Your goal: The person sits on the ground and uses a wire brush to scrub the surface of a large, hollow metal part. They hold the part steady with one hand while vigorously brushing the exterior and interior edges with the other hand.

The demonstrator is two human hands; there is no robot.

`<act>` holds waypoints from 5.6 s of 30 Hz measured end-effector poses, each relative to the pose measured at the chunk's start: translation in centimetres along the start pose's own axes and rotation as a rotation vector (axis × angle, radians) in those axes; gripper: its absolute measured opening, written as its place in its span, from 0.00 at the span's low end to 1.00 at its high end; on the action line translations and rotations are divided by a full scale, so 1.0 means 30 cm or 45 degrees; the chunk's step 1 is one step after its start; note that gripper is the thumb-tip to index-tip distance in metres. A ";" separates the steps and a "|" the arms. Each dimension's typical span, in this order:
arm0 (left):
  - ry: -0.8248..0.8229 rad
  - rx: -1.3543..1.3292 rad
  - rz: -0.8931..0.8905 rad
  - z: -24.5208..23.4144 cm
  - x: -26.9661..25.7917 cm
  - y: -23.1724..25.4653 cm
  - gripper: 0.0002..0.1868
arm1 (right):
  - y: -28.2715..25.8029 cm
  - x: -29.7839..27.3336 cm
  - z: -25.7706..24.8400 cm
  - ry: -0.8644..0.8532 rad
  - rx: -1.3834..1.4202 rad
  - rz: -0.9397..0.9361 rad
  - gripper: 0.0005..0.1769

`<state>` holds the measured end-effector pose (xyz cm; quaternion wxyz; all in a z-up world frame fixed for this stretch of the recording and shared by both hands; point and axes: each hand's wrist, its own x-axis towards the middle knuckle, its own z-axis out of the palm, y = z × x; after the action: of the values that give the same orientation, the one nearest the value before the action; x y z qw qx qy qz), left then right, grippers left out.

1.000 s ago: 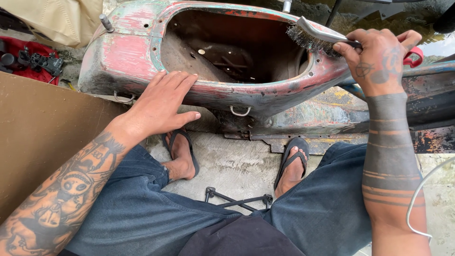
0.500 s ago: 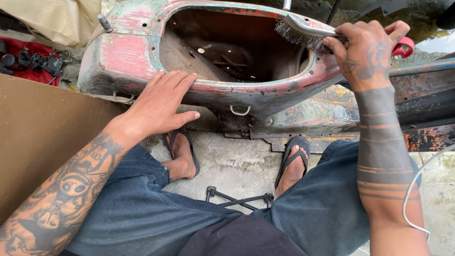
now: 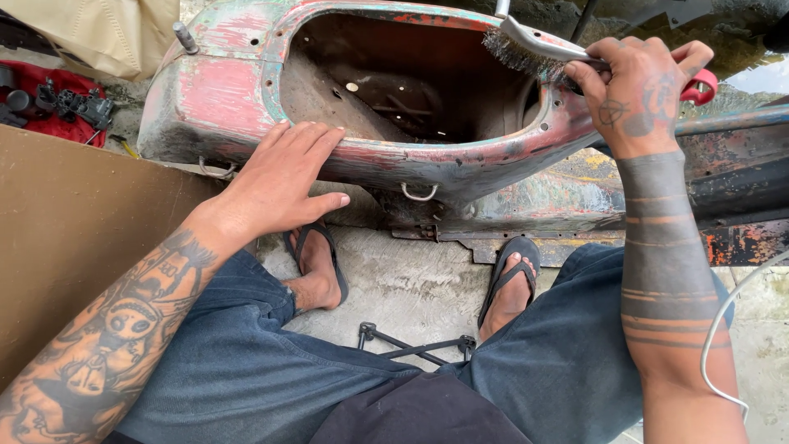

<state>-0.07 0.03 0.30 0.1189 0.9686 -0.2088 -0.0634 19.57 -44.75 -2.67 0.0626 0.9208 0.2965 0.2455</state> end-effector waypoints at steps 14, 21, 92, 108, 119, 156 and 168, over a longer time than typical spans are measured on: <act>0.042 0.044 0.001 -0.036 0.002 0.046 0.42 | -0.140 0.034 -0.084 0.102 -0.054 -0.035 0.15; 0.294 0.086 0.360 -0.101 0.058 0.262 0.26 | -0.246 0.047 -0.137 0.318 -0.069 -0.076 0.11; 0.244 -0.497 0.489 0.088 0.269 0.867 0.31 | -0.239 0.047 -0.244 0.202 0.159 0.205 0.12; 0.429 0.099 0.089 0.014 0.229 0.451 0.23 | -0.022 0.045 -0.026 -0.004 0.127 0.271 0.18; 0.282 0.159 -0.049 0.089 0.077 0.106 0.39 | -0.028 -0.004 -0.002 0.044 0.098 0.113 0.20; 0.381 0.371 -0.044 0.117 0.084 0.081 0.33 | 0.031 -0.014 0.092 0.076 0.118 0.099 0.23; 0.388 0.367 -0.051 0.116 0.083 0.084 0.32 | -0.003 0.035 -0.044 -0.201 0.543 0.109 0.21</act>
<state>0.60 -3.96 -2.60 0.0080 0.9779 -0.1761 0.1120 19.61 -44.10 -1.10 -0.1207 0.9414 0.2964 0.1067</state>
